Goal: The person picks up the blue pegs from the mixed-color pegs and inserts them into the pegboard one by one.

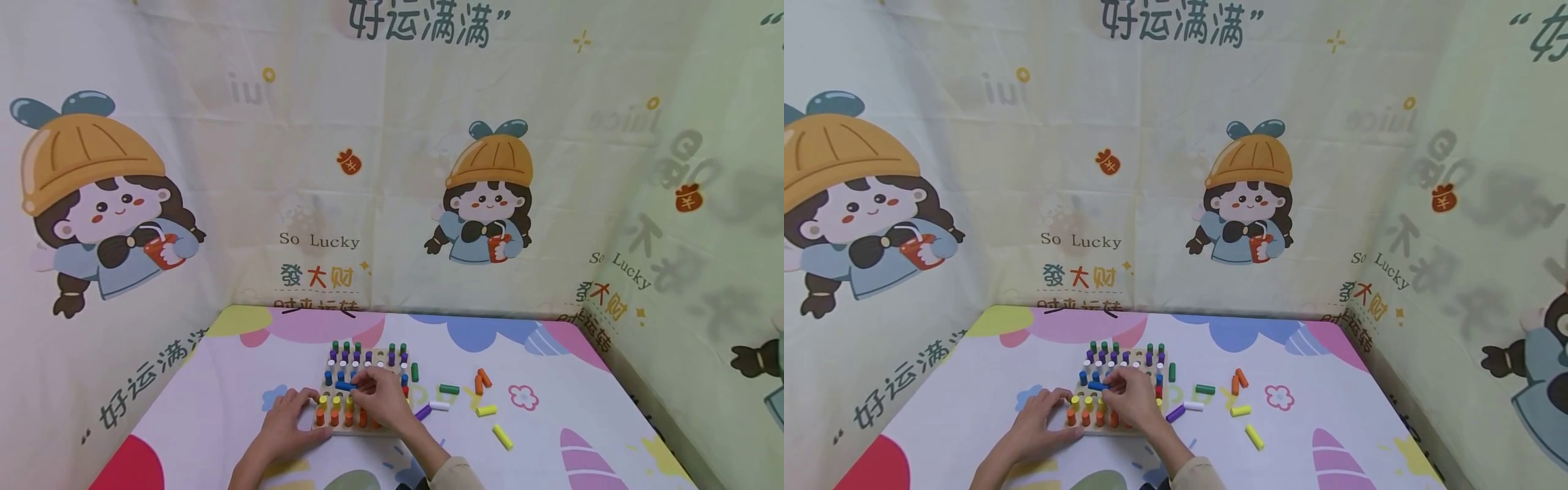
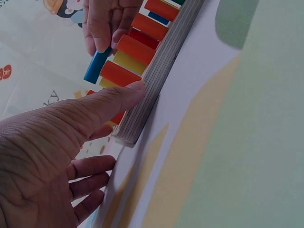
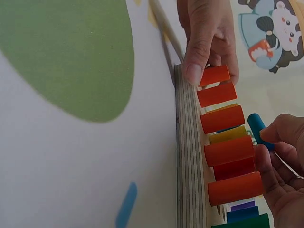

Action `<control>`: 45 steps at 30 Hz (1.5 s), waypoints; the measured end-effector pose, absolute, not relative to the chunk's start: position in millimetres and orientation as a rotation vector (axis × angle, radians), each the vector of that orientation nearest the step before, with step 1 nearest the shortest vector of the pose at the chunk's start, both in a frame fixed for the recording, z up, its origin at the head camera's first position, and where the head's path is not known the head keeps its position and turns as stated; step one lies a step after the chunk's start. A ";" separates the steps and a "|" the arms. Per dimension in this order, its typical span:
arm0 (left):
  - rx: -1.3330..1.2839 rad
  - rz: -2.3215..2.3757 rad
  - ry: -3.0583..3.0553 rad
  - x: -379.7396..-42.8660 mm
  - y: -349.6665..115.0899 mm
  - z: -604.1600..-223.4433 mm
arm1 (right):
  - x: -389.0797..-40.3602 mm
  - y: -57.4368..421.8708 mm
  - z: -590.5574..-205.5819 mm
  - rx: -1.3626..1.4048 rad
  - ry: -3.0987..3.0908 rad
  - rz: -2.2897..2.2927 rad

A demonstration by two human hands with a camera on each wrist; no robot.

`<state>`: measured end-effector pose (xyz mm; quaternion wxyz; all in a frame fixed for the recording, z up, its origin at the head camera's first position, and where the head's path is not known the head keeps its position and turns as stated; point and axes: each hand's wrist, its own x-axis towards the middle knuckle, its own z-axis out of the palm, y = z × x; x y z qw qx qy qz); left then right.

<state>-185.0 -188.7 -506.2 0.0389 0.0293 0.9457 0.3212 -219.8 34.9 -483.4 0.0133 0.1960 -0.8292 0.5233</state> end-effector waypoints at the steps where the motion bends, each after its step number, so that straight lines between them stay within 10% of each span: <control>1: 0.091 0.984 2.900 -185.0 -188.9 -506.3 | -220.2 34.2 -483.7 0.616 -2.582 1.627; 45: 0.097 0.956 2.895 -184.8 -189.9 -501.6 | -235.6 1.5 -480.9 0.668 -2.807 1.360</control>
